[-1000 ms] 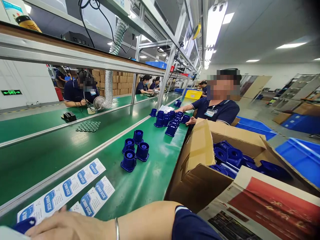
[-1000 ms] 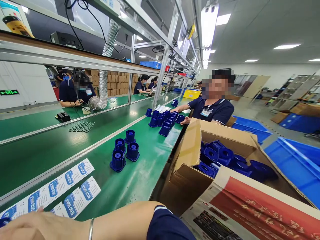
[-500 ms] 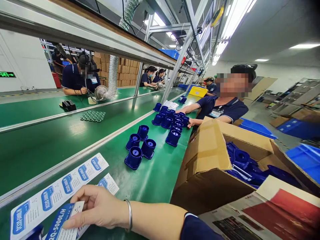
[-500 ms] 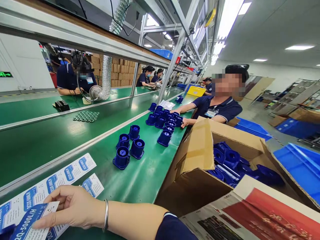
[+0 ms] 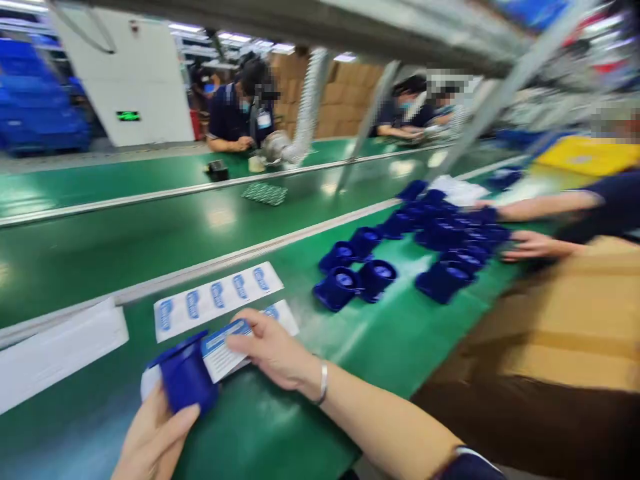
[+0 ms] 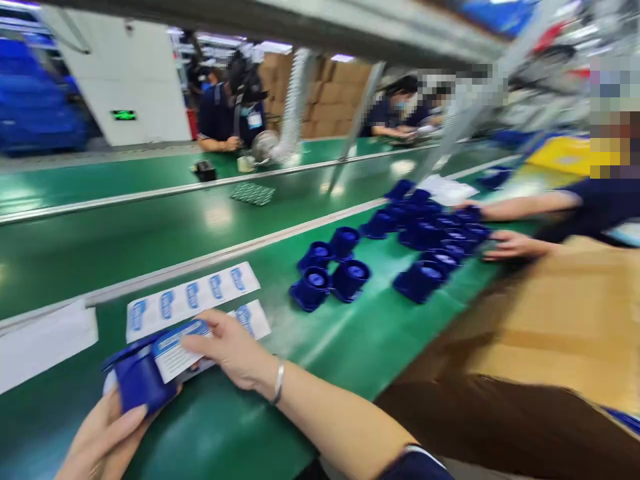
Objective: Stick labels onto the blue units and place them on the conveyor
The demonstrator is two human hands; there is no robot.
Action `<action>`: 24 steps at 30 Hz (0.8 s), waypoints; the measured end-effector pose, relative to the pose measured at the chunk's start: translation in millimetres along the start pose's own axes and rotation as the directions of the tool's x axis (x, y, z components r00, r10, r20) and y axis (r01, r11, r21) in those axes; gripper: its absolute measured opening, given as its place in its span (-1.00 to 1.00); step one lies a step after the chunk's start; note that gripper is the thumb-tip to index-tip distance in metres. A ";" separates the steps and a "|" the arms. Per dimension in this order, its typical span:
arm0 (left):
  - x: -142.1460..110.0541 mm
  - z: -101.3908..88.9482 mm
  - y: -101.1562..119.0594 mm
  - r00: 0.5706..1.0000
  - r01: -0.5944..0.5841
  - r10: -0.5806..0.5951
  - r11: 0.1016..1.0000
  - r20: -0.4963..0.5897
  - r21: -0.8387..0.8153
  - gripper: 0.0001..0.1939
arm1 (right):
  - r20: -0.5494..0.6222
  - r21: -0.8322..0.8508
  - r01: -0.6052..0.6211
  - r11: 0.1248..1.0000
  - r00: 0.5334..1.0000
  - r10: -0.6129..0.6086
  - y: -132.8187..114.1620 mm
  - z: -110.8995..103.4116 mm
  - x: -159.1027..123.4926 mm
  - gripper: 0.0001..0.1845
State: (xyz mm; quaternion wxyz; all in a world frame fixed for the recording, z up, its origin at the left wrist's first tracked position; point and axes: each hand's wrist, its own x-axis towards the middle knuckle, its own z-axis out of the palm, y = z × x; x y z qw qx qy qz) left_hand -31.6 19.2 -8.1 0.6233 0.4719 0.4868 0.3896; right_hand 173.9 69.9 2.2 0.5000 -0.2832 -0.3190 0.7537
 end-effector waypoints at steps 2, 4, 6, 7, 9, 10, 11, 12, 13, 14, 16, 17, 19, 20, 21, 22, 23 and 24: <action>-7.9 3.4 1.7 0.998 0.063 -0.062 0.973 0.011 -0.221 -0.28 | -0.007 -0.008 -0.034 0.999 0.999 0.034 -2.5 0.3 -8.3 -0.51; -7.8 7.2 2.9 0.999 0.044 -0.038 0.944 0.025 -0.327 -0.22 | -0.003 -0.042 -0.047 0.998 0.999 0.047 -1.0 -0.3 -13.4 -0.56; -6.6 10.0 4.2 1.000 0.015 -0.007 0.928 0.023 -0.371 -0.19 | 0.016 -0.063 -0.059 0.996 0.998 0.061 2.5 0.6 -18.0 -0.60; -7.0 11.2 5.0 1.000 0.006 0.001 0.921 0.019 -0.389 -0.16 | 0.026 -0.063 -0.067 0.996 0.997 0.069 4.2 1.5 -20.2 -0.61; -9.5 13.2 6.6 1.000 -0.002 0.012 0.909 0.022 -0.417 -0.12 | 0.037 -0.046 -0.080 0.996 0.996 0.082 6.2 3.7 -24.2 -0.63; -11.2 13.8 7.3 0.999 0.003 0.011 0.905 0.030 -0.426 -0.12 | 0.035 -0.035 -0.086 0.996 0.996 0.087 6.5 4.8 -25.7 -0.63; -13.0 14.1 7.8 0.999 0.012 0.005 0.902 0.039 -0.431 -0.12 | 0.030 -0.024 -0.091 0.996 0.995 0.092 6.4 5.7 -26.9 -0.63; -14.5 14.1 8.2 0.999 0.026 -0.005 0.902 0.048 -0.432 -0.14 | 0.025 -0.015 -0.095 0.995 0.995 0.096 6.0 6.4 -27.6 -0.62; -15.6 13.8 8.3 0.998 0.040 -0.018 0.901 0.055 -0.432 -0.16 | 0.024 -0.007 -0.097 0.995 0.995 0.097 5.4 6.9 -28.0 -0.62; -16.4 13.3 8.2 0.998 0.053 -0.030 0.900 0.059 -0.432 -0.17 | 0.027 -0.002 -0.097 0.995 0.995 0.097 4.8 7.3 -28.1 -0.63; -16.8 11.9 7.3 0.997 0.068 -0.046 0.897 0.059 -0.437 -0.19 | 0.050 -0.004 -0.091 0.996 0.995 0.091 4.0 7.7 -27.7 -0.64; -16.6 11.3 6.8 0.997 0.071 -0.049 0.896 0.061 -0.439 -0.18 | 0.060 -0.010 -0.086 0.996 0.994 0.086 3.9 7.8 -27.5 -0.64; -16.0 10.8 5.9 0.997 0.069 -0.051 0.897 0.054 -0.437 -0.17 | 0.068 -0.027 -0.080 0.996 0.994 0.082 4.2 7.6 -27.6 -0.64; -15.9 11.1 5.7 0.998 0.061 -0.046 0.899 0.045 -0.434 -0.17 | 0.064 -0.037 -0.079 0.996 0.995 0.081 4.6 7.4 -28.2 -0.63; -15.9 11.7 5.7 0.999 0.049 -0.038 0.901 0.034 -0.430 -0.16 | 0.056 -0.050 -0.077 0.996 0.995 0.080 5.1 7.1 -29.1 -0.62; -16.0 12.6 5.7 0.999 0.034 -0.028 0.904 0.020 -0.427 -0.15 | 0.048 -0.065 -0.078 0.995 0.996 0.081 5.7 6.9 -30.2 -0.61; -16.2 13.6 5.8 1.000 0.021 -0.020 0.905 0.006 -0.424 -0.16 | 0.041 -0.081 -0.079 0.994 0.996 0.082 6.4 6.6 -31.5 -0.61; -16.2 14.5 5.8 1.000 0.013 -0.016 0.906 -0.004 -0.424 -0.17 | 0.036 -0.095 -0.082 0.992 0.996 0.086 7.1 6.5 -32.7 -0.60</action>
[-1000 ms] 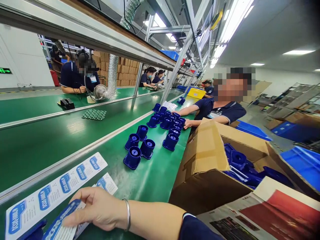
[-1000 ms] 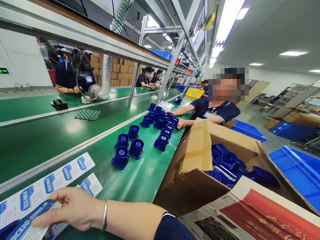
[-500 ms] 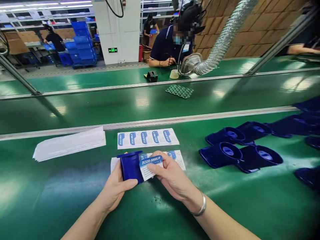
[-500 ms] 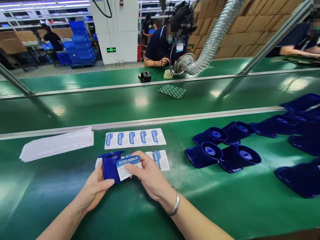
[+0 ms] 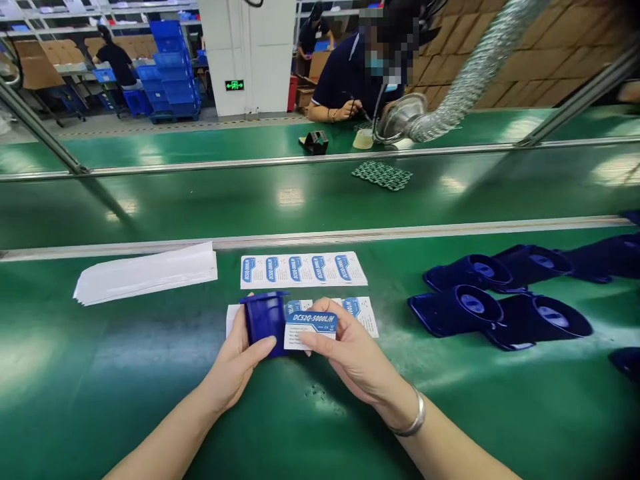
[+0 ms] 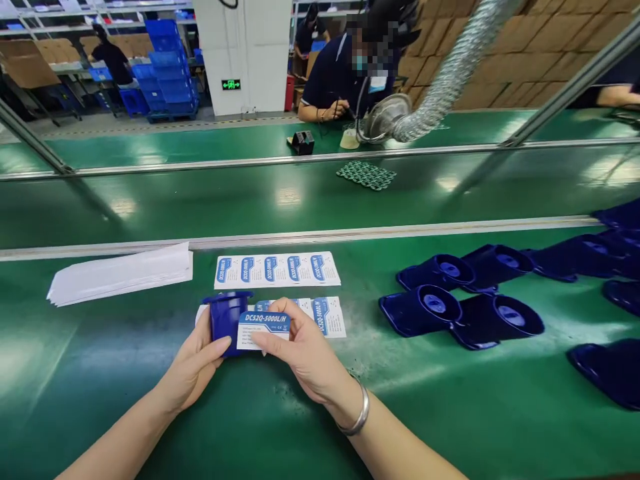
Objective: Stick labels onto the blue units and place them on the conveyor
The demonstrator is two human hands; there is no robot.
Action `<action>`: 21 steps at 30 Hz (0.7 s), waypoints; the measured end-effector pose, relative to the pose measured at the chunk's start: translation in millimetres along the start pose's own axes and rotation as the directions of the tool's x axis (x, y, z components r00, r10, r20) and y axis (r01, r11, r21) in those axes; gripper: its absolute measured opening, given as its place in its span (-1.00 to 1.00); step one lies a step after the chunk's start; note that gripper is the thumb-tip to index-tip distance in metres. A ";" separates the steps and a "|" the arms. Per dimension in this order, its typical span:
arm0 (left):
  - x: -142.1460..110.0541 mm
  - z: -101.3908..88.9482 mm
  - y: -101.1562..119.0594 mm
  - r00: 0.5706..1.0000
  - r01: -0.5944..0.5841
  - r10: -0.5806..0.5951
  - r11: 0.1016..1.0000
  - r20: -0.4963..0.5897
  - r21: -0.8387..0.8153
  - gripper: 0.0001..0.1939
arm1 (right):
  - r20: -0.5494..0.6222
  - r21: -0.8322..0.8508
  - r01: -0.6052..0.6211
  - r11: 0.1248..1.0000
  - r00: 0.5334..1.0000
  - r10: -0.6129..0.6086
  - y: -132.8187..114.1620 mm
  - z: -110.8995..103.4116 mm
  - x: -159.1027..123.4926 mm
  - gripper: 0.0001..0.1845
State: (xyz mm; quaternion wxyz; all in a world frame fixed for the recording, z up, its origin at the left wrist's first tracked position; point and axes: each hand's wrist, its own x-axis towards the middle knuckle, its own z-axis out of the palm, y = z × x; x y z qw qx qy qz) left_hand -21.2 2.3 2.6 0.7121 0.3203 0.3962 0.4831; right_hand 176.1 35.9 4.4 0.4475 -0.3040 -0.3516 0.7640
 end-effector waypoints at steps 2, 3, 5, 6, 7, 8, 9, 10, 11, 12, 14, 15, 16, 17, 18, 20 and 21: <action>0.0 1.3 -0.7 1.000 0.000 0.000 1.000 -0.010 -0.004 -0.21 | -0.005 -0.021 -0.014 1.000 1.000 0.014 1.9 0.3 -1.9 -0.62; -0.1 1.6 -1.2 1.000 0.001 -0.001 1.000 -0.013 -0.004 -0.21 | -0.009 -0.027 -0.022 0.999 1.000 0.022 2.9 0.6 -2.6 -0.62; -0.3 1.6 -2.3 1.000 -0.006 0.006 1.000 -0.016 0.005 -0.18 | -0.016 -0.033 -0.038 0.999 0.999 0.038 5.3 1.5 -3.4 -0.62; -0.5 1.3 -3.0 1.000 -0.010 0.010 1.000 -0.013 0.014 -0.15 | -0.018 -0.036 -0.046 0.998 0.999 0.045 6.6 2.0 -3.6 -0.62; -0.7 1.0 -3.7 1.000 -0.012 0.012 1.000 -0.009 0.021 -0.12 | -0.020 -0.040 -0.051 0.998 0.999 0.050 7.8 2.4 -3.6 -0.62; -0.9 0.6 -4.5 1.000 -0.010 0.010 1.000 -0.005 0.027 -0.10 | -0.020 -0.044 -0.053 0.998 0.998 0.052 8.9 2.7 -3.5 -0.62; -0.9 0.2 -5.2 1.000 -0.006 0.006 0.999 -0.004 0.032 -0.08 | -0.020 -0.048 -0.054 0.997 0.998 0.053 9.9 2.7 -3.3 -0.62; -0.9 0.0 -5.7 1.000 -0.002 0.002 0.999 -0.003 0.036 -0.06 | -0.019 -0.052 -0.054 0.997 0.998 0.053 10.7 2.7 -3.0 -0.63; -0.8 -0.2 -6.2 1.000 0.000 0.000 0.999 -0.004 0.041 -0.06 | -0.018 -0.054 -0.055 0.997 0.998 0.054 11.3 2.4 -2.8 -0.63; -0.6 -0.2 -6.4 1.000 0.001 -0.001 0.999 -0.004 0.046 -0.06 | -0.018 -0.055 -0.058 0.997 0.998 0.057 11.7 2.1 -2.6 -0.63; -0.5 -0.3 -6.6 1.000 0.004 -0.004 0.998 -0.002 0.055 -0.05 | -0.024 -0.056 -0.067 0.996 0.998 0.065 12.3 1.5 -2.3 -0.63; -0.7 -0.4 -6.7 1.000 0.007 -0.007 0.998 -0.003 0.058 -0.05 | -0.030 -0.056 -0.068 0.996 0.997 0.066 12.4 1.3 -2.1 -0.62; -0.9 -0.7 -6.8 1.000 0.017 -0.016 0.998 -0.006 0.061 -0.05 | -0.035 -0.054 -0.069 0.996 0.997 0.067 12.5 1.4 -1.9 -0.62; -1.2 -1.2 -6.9 0.999 0.030 -0.029 0.997 -0.014 0.064 -0.05 | -0.038 -0.048 -0.072 0.996 0.997 0.070 12.4 1.6 -1.6 -0.61; -1.6 -1.9 -7.2 0.999 0.043 -0.042 0.997 -0.026 0.067 -0.06 | -0.040 -0.038 -0.076 0.996 0.996 0.074 12.3 2.1 -1.2 -0.60; -1.8 -3.4 -7.7 0.997 0.060 -0.056 0.996 -0.054 0.069 -0.07 | -0.031 -0.006 -0.084 0.996 0.996 0.083 11.8 3.2 0.0 -0.58; -1.7 -3.9 -7.7 0.996 0.062 -0.057 0.996 -0.066 0.069 -0.07 | -0.021 0.011 -0.086 0.996 0.996 0.086 11.5 3.7 0.7 -0.57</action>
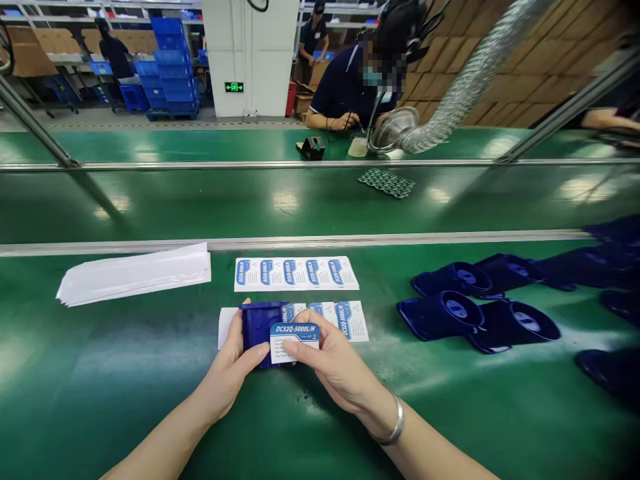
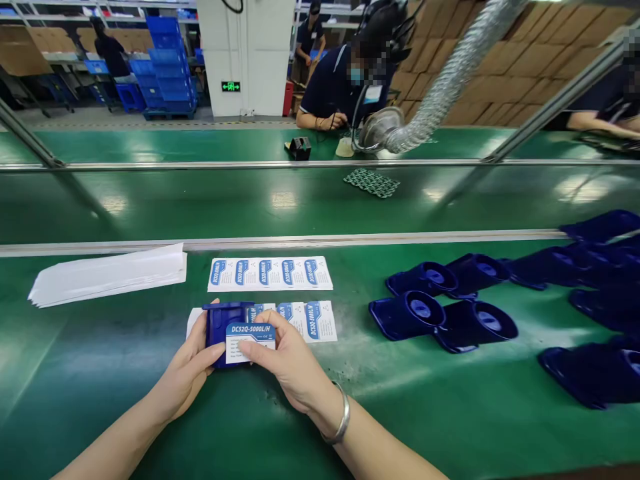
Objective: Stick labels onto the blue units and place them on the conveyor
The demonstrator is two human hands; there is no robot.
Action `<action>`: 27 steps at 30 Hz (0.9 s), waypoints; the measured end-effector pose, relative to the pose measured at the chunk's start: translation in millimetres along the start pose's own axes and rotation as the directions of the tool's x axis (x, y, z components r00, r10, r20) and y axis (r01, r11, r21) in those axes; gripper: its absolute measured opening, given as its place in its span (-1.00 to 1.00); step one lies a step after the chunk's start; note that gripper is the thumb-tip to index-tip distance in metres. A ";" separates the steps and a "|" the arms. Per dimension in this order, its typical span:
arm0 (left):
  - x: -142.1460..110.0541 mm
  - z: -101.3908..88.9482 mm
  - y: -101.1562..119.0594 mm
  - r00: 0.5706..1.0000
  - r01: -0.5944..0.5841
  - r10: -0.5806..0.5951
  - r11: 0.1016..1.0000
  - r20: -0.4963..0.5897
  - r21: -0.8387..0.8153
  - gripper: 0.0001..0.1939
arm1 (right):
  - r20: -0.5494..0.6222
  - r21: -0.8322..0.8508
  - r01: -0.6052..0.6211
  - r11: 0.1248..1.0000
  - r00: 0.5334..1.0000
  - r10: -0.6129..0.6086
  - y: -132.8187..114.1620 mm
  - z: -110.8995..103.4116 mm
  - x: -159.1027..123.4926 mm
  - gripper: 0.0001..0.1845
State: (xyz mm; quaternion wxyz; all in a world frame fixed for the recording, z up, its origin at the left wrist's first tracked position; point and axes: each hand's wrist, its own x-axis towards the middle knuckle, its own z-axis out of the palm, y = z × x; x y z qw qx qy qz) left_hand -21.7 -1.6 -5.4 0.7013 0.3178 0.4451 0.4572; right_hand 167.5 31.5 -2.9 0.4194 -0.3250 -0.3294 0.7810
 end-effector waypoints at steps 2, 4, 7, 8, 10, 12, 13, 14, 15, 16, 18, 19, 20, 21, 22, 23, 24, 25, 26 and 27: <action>0.3 0.2 0.8 1.000 -0.004 0.004 1.000 -0.019 -0.009 -0.09 | 0.019 0.031 -0.002 1.000 1.000 0.002 -1.0 1.0 1.3 -0.56; 0.0 2.4 2.9 0.999 -0.009 0.008 1.000 -0.033 -0.026 -0.10 | 0.032 0.055 -0.007 0.998 0.999 0.005 -2.1 1.8 2.1 -0.55; -1.8 7.3 6.6 0.999 -0.022 0.021 0.998 -0.034 -0.050 -0.11 | 0.032 0.071 -0.002 0.997 0.999 0.000 -3.1 2.6 2.9 -0.54; -2.3 8.5 7.5 0.999 -0.024 0.023 0.998 -0.032 -0.051 -0.11 | 0.030 0.071 0.001 0.997 1.000 -0.003 -3.3 2.8 3.2 -0.54; -2.5 9.4 8.3 0.999 -0.018 0.017 0.999 -0.033 -0.045 -0.12 | 0.023 0.069 -0.003 0.998 1.000 0.001 -3.1 3.0 4.0 -0.52; -1.9 8.8 8.0 0.999 -0.011 0.009 0.999 -0.043 -0.041 -0.14 | 0.012 0.062 -0.012 0.998 1.000 0.012 -2.5 2.9 4.1 -0.50; -1.5 8.3 7.7 0.999 -0.008 0.007 0.999 -0.039 -0.045 -0.15 | 0.004 0.056 -0.011 0.998 1.000 0.011 -2.1 2.8 3.6 -0.49; -1.2 7.8 7.3 1.000 -0.007 0.006 0.999 -0.029 -0.052 -0.15 | -0.006 0.046 -0.005 0.999 1.000 0.006 -1.6 2.8 2.7 -0.50; -1.0 7.5 7.0 1.000 -0.004 0.003 0.998 -0.014 -0.060 -0.16 | -0.017 0.034 0.003 0.999 1.000 -0.002 -1.1 2.7 1.5 -0.51; -0.8 7.2 6.6 1.000 0.002 -0.002 0.998 0.003 -0.066 -0.17 | -0.029 0.020 0.011 1.000 1.000 -0.010 -0.8 2.6 0.2 -0.52; -0.9 7.0 6.2 0.999 0.019 -0.017 0.997 0.030 -0.073 -0.20 | -0.045 -0.007 0.012 1.000 0.999 -0.013 -0.6 2.1 -2.3 -0.55; -1.1 7.0 6.0 0.999 0.027 -0.024 0.997 0.037 -0.073 -0.21 | -0.050 -0.017 0.005 1.000 0.999 -0.006 -0.6 1.8 -3.2 -0.56; -1.2 7.0 5.9 0.999 0.033 -0.030 0.997 0.040 -0.074 -0.23 | -0.051 -0.025 -0.004 1.000 0.999 0.002 -0.7 1.6 -3.9 -0.57; -1.4 7.0 5.8 0.999 0.037 -0.034 0.996 0.041 -0.075 -0.23 | -0.050 -0.032 -0.012 0.999 0.999 0.010 -0.9 1.3 -4.4 -0.57; -1.6 7.1 5.7 0.999 0.038 -0.035 0.996 0.041 -0.077 -0.23 | -0.049 -0.036 -0.018 0.999 0.999 0.016 -1.0 1.2 -4.7 -0.57; -1.8 7.1 5.7 0.999 0.038 -0.035 0.996 0.041 -0.077 -0.23 | -0.047 -0.040 -0.022 0.999 0.999 0.020 -1.1 1.2 -4.9 -0.57; -1.9 7.2 5.7 0.999 0.036 -0.033 0.996 0.042 -0.076 -0.23 | -0.047 -0.046 -0.021 0.999 0.999 0.019 -1.0 1.2 -5.2 -0.57; -1.9 7.2 5.8 0.999 0.034 -0.031 0.997 0.045 -0.073 -0.23 | -0.047 -0.054 -0.017 0.998 0.999 0.014 -1.0 1.2 -5.4 -0.57; -1.9 7.2 6.0 0.998 0.032 -0.029 0.997 0.049 -0.069 -0.24 | -0.047 -0.065 -0.010 0.998 0.999 0.007 -0.8 1.3 -5.6 -0.58; -1.9 7.2 6.3 0.998 0.030 -0.027 0.997 0.054 -0.064 -0.25 | -0.046 -0.075 0.000 0.997 0.999 -0.003 -0.6 1.3 -5.9 -0.59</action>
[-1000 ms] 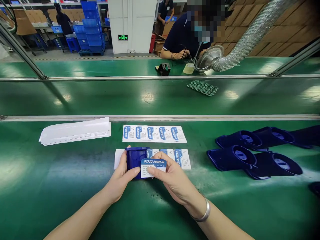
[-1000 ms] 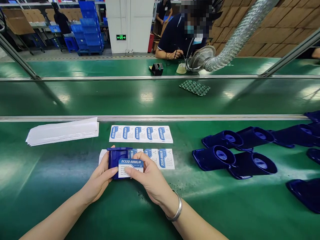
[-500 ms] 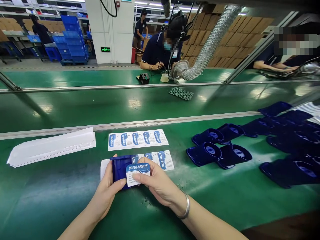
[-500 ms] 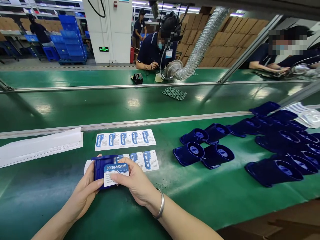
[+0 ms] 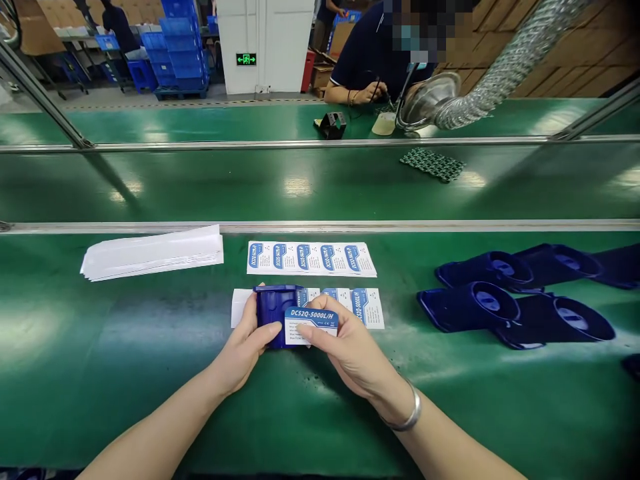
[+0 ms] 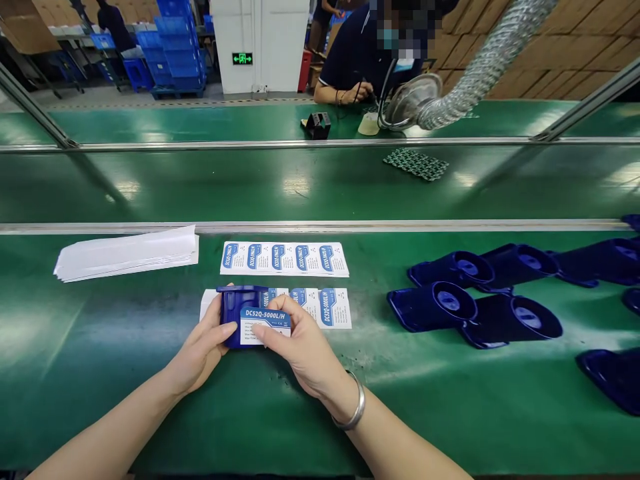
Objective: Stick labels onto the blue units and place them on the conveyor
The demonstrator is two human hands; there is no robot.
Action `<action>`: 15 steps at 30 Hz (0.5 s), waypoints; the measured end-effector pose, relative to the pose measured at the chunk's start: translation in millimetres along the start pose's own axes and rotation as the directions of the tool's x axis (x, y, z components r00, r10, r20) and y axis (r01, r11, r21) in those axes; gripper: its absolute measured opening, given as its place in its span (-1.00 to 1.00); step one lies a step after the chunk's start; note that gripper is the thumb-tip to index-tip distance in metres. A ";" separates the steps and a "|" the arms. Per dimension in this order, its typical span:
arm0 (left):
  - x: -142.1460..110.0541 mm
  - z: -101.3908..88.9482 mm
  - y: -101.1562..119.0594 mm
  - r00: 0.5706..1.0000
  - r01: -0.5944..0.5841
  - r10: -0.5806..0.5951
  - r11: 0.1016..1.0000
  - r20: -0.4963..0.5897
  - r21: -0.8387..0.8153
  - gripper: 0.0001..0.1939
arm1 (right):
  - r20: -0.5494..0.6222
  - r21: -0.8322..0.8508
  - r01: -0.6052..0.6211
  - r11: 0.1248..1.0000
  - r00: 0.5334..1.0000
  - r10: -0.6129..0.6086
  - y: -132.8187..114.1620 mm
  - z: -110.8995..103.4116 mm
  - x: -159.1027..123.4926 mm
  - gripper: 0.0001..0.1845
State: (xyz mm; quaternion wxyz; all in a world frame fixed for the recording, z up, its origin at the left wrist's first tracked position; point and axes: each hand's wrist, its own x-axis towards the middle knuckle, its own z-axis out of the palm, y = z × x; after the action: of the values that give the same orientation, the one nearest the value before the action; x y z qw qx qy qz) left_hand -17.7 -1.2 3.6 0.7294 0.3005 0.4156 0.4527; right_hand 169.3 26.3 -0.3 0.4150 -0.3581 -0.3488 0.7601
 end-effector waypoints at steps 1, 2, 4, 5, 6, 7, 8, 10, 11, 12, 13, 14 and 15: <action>0.0 0.1 0.3 1.000 0.000 0.000 1.000 0.004 0.005 -0.25 | 0.001 -0.009 0.010 1.000 1.000 -0.010 0.2 0.0 -0.3 -0.60; -0.1 0.1 0.6 1.000 0.001 -0.001 1.000 0.007 0.009 -0.25 | 0.004 -0.016 0.020 1.000 1.000 -0.020 0.5 0.0 -0.5 -0.60; -0.3 0.3 1.1 1.000 -0.001 0.000 1.000 0.007 0.012 -0.23 | 0.009 -0.024 0.029 0.999 1.000 -0.029 0.8 0.0 -0.7 -0.60; -0.5 0.4 1.1 1.000 -0.004 0.004 1.000 0.006 0.012 -0.22 | 0.008 -0.027 0.029 0.999 1.000 -0.029 0.9 0.1 -0.8 -0.60; -0.6 0.5 1.0 1.000 -0.007 0.007 1.000 0.004 0.011 -0.22 | 0.007 -0.032 0.026 0.999 1.000 -0.026 0.9 0.1 -0.8 -0.60; -0.6 0.6 0.9 1.000 -0.009 0.009 1.000 0.001 0.010 -0.22 | 0.006 -0.038 0.023 0.999 1.000 -0.023 0.8 0.2 -0.8 -0.60; -0.7 0.7 0.8 1.000 -0.009 0.009 1.000 -0.003 0.009 -0.21 | 0.003 -0.044 0.019 0.999 1.000 -0.019 0.7 0.2 -0.8 -0.59; -0.6 1.1 0.8 1.000 -0.007 0.007 1.000 -0.012 0.013 -0.21 | -0.003 -0.053 0.009 0.999 1.000 -0.010 0.4 0.4 -0.8 -0.58; -0.6 1.3 1.0 1.000 -0.005 0.005 1.000 -0.015 0.014 -0.21 | -0.005 -0.056 0.004 0.998 1.000 -0.005 0.4 0.5 -0.8 -0.58; -0.6 1.6 1.2 1.000 -0.006 0.006 1.000 -0.016 0.016 -0.20 | -0.008 -0.058 0.002 0.998 1.000 -0.002 0.4 0.5 -0.9 -0.57; -0.7 2.0 1.5 1.000 -0.007 0.007 1.000 -0.015 0.016 -0.19 | -0.010 -0.057 0.000 0.998 1.000 -0.001 0.6 0.5 -0.9 -0.57; -0.9 2.3 1.7 1.000 -0.008 0.008 1.000 -0.013 0.014 -0.18 | -0.012 -0.057 0.000 0.998 1.000 0.000 0.9 0.5 -0.9 -0.58; -1.2 2.5 1.9 1.000 -0.009 0.009 1.000 -0.014 0.010 -0.18 | -0.015 -0.057 -0.001 0.998 1.000 0.000 1.2 0.4 -1.0 -0.58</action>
State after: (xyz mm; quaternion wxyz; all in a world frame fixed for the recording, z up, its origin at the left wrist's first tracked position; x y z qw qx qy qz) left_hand -16.6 -1.7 6.7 0.7231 0.3027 0.4214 0.4560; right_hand 168.9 24.9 -0.8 0.4070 -0.3756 -0.3674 0.7472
